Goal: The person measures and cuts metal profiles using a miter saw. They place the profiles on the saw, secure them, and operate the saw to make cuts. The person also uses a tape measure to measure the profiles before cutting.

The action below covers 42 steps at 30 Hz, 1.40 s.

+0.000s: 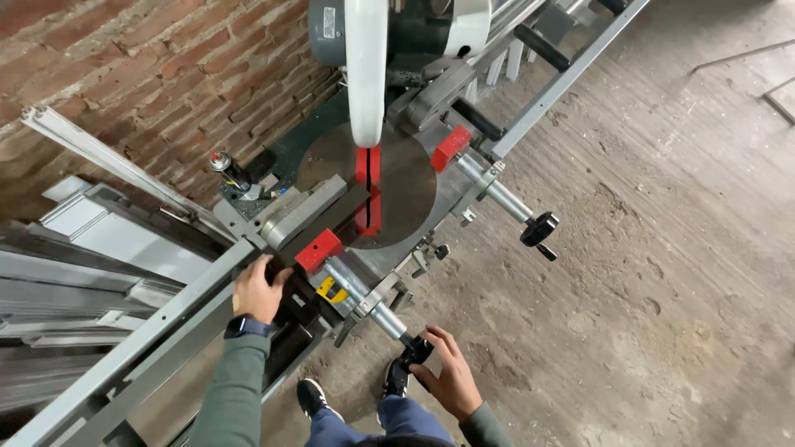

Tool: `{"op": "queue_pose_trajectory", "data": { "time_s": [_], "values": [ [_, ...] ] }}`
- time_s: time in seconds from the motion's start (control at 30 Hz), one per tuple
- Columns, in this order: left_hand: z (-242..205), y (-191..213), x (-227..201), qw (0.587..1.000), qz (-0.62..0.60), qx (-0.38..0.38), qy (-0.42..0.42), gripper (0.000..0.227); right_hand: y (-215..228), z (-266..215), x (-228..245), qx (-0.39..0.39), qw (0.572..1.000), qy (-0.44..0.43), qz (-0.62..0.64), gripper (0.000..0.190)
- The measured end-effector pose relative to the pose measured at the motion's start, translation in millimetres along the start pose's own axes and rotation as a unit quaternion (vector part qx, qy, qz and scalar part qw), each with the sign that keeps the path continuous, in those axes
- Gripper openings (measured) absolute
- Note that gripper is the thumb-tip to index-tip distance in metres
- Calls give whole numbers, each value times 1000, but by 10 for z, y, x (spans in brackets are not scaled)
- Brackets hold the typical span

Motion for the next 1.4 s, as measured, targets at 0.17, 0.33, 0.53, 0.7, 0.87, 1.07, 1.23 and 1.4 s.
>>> {"op": "queue_pose_trajectory", "data": {
  "time_s": [0.17, 0.33, 0.53, 0.7, 0.87, 1.07, 1.23, 1.4],
  "values": [
    [16, 33, 14, 997, -63, 47, 3, 52, -52, 10, -96, -19, 1000, 13, -6, 59],
    [41, -20, -49, 998, -59, 19, 7, 49, -22, 21, -20, -5, 1000, -7, 9, 59],
    [37, -4, -102, 998, -55, 22, 37, 48, -53, 9, -83, -6, 1000, -5, 18, 60],
    [54, -42, -77, 998, -60, 0, 26, 47, -55, 18, -98, -11, 1000, 10, 7, 61],
    [16, -5, -86, 998, -46, 4, 34, 51, -73, 10, -65, -15, 1000, 7, -11, 59],
    [20, -24, -37, 999, -42, 7, 1, 49, -89, -7, -104, -17, 1000, 13, -7, 59],
    [23, -2, -74, 998, -47, 21, 34, 50, -61, -21, -66, -7, 1000, 7, 0, 61],
    [43, 32, -160, 997, -45, 18, 54, 49, -40, -11, -45, 11, 1000, -9, 7, 63]
  ]
}}
Point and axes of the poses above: each hand's wrist, its own z-axis towards the middle knuckle, its own y-axis out of the back of the hand, x = y × z, the point moved 2 cm from there along z, towards the middle knuckle, and after that the axes turned 13 degrees about x, right-handed, at the moved point
